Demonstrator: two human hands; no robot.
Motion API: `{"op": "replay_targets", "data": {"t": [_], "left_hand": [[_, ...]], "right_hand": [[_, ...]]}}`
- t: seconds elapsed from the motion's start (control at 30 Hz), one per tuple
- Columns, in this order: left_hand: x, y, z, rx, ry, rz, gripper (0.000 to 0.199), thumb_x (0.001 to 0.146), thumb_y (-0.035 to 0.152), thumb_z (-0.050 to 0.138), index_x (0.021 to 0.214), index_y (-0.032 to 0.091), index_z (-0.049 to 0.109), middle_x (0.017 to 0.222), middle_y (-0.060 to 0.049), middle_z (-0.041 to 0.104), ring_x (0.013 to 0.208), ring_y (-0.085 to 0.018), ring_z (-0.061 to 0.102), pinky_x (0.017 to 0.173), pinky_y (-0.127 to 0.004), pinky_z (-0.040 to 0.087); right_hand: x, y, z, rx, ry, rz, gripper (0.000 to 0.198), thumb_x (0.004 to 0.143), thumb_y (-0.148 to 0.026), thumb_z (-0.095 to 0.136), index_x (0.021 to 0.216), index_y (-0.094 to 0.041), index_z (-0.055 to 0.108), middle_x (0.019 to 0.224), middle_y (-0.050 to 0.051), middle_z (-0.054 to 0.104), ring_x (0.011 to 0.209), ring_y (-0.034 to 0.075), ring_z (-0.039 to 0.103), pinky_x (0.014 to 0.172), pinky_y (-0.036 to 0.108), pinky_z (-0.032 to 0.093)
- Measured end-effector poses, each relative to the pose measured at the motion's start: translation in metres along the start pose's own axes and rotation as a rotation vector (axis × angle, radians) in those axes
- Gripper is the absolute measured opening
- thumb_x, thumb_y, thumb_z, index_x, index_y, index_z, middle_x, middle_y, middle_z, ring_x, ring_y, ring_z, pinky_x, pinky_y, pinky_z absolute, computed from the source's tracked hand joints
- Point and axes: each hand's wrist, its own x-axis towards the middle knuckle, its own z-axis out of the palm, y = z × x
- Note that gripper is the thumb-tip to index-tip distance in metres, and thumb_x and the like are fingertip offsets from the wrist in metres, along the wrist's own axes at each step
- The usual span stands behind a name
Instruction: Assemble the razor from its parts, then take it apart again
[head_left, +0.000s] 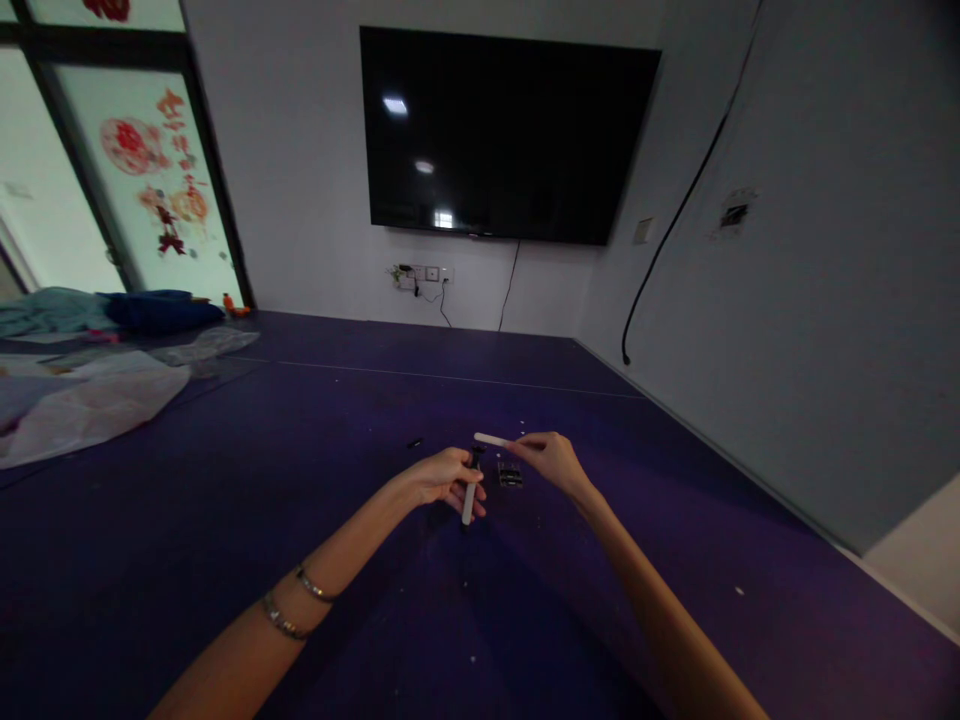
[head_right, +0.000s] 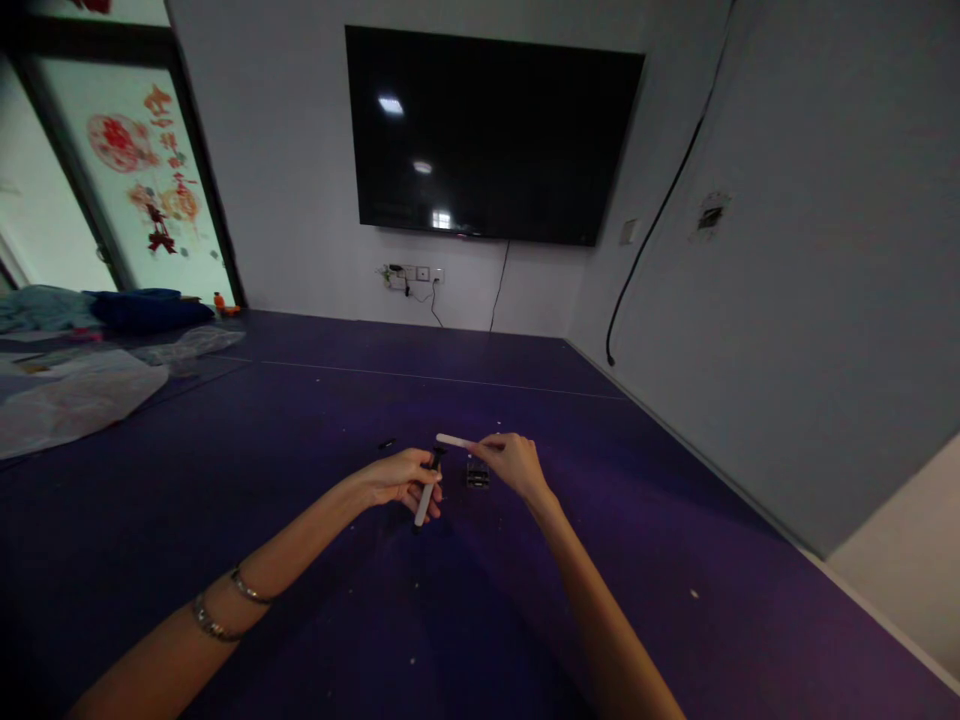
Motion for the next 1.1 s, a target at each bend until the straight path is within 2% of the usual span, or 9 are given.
{"op": "replay_targets", "data": {"t": [0.07, 0.2, 0.37, 0.53, 0.7, 0.83, 1.03, 1.1], "left_hand": [[-0.002, 0.002, 0.002, 0.007, 0.015, -0.002, 0.024, 0.072, 0.021, 0.061, 0.083, 0.016, 0.041, 0.066, -0.007, 0.064, 0.06, -0.025, 0.066, 0.06, -0.043, 0.052], [-0.004, 0.005, 0.004, 0.009, 0.045, 0.002, 0.02, 0.073, 0.019, 0.059, 0.084, 0.015, 0.042, 0.065, -0.006, 0.063, 0.058, -0.024, 0.066, 0.06, -0.042, 0.052], [-0.004, 0.006, 0.004, 0.004, 0.047, 0.001, 0.021, 0.073, 0.018, 0.058, 0.086, 0.015, 0.042, 0.065, -0.005, 0.063, 0.059, -0.024, 0.066, 0.06, -0.04, 0.052], [-0.004, 0.005, 0.004, -0.003, 0.041, 0.011, 0.02, 0.073, 0.017, 0.057, 0.086, 0.015, 0.042, 0.065, -0.006, 0.063, 0.059, -0.024, 0.066, 0.06, -0.04, 0.052], [-0.003, 0.005, 0.003, 0.007, 0.036, 0.009, 0.021, 0.073, 0.017, 0.057, 0.086, 0.015, 0.041, 0.065, -0.006, 0.063, 0.06, -0.025, 0.066, 0.059, -0.043, 0.052], [-0.001, 0.004, 0.003, -0.004, 0.035, 0.04, 0.02, 0.073, 0.018, 0.056, 0.086, 0.014, 0.041, 0.065, -0.006, 0.063, 0.061, -0.025, 0.066, 0.061, -0.045, 0.051], [-0.001, 0.004, 0.002, -0.009, 0.031, 0.059, 0.02, 0.075, 0.019, 0.056, 0.087, 0.014, 0.041, 0.068, -0.007, 0.063, 0.062, -0.025, 0.066, 0.062, -0.045, 0.05], [-0.001, 0.004, 0.002, -0.015, 0.025, 0.065, 0.02, 0.075, 0.019, 0.056, 0.087, 0.014, 0.041, 0.068, -0.007, 0.063, 0.062, -0.026, 0.066, 0.062, -0.045, 0.05]], "right_hand": [[0.0, 0.0, -0.001, 0.03, 0.006, 0.002, 0.038, 0.074, -0.052, 0.053, 0.073, -0.02, 0.073, 0.063, 0.003, 0.067, 0.059, 0.017, 0.058, 0.055, 0.025, 0.036], [-0.001, -0.001, -0.002, 0.126, -0.088, -0.042, 0.035, 0.074, -0.05, 0.055, 0.074, -0.02, 0.074, 0.068, 0.003, 0.069, 0.063, 0.017, 0.059, 0.055, 0.025, 0.038], [-0.001, 0.002, -0.004, 0.103, 0.008, 0.0, 0.035, 0.073, -0.049, 0.056, 0.073, -0.019, 0.074, 0.067, 0.004, 0.068, 0.062, 0.017, 0.059, 0.057, 0.025, 0.038], [-0.001, 0.002, -0.006, 0.156, -0.09, -0.031, 0.034, 0.073, -0.048, 0.057, 0.073, -0.018, 0.074, 0.068, 0.004, 0.068, 0.063, 0.017, 0.059, 0.056, 0.024, 0.038], [0.0, 0.005, -0.006, 0.137, -0.029, 0.015, 0.037, 0.073, -0.05, 0.056, 0.074, -0.017, 0.073, 0.067, 0.004, 0.067, 0.061, 0.016, 0.057, 0.054, 0.024, 0.037], [0.001, 0.006, -0.006, 0.213, -0.116, -0.015, 0.037, 0.072, -0.048, 0.057, 0.073, -0.014, 0.073, 0.066, 0.005, 0.067, 0.061, 0.016, 0.057, 0.055, 0.023, 0.038], [0.0, 0.009, -0.003, 0.203, -0.017, 0.039, 0.036, 0.072, -0.048, 0.058, 0.075, -0.015, 0.073, 0.067, 0.004, 0.067, 0.06, 0.015, 0.056, 0.055, 0.024, 0.037], [0.0, 0.008, -0.003, 0.228, -0.032, 0.034, 0.036, 0.072, -0.048, 0.058, 0.075, -0.015, 0.072, 0.066, 0.004, 0.067, 0.06, 0.015, 0.056, 0.055, 0.024, 0.037]]}}
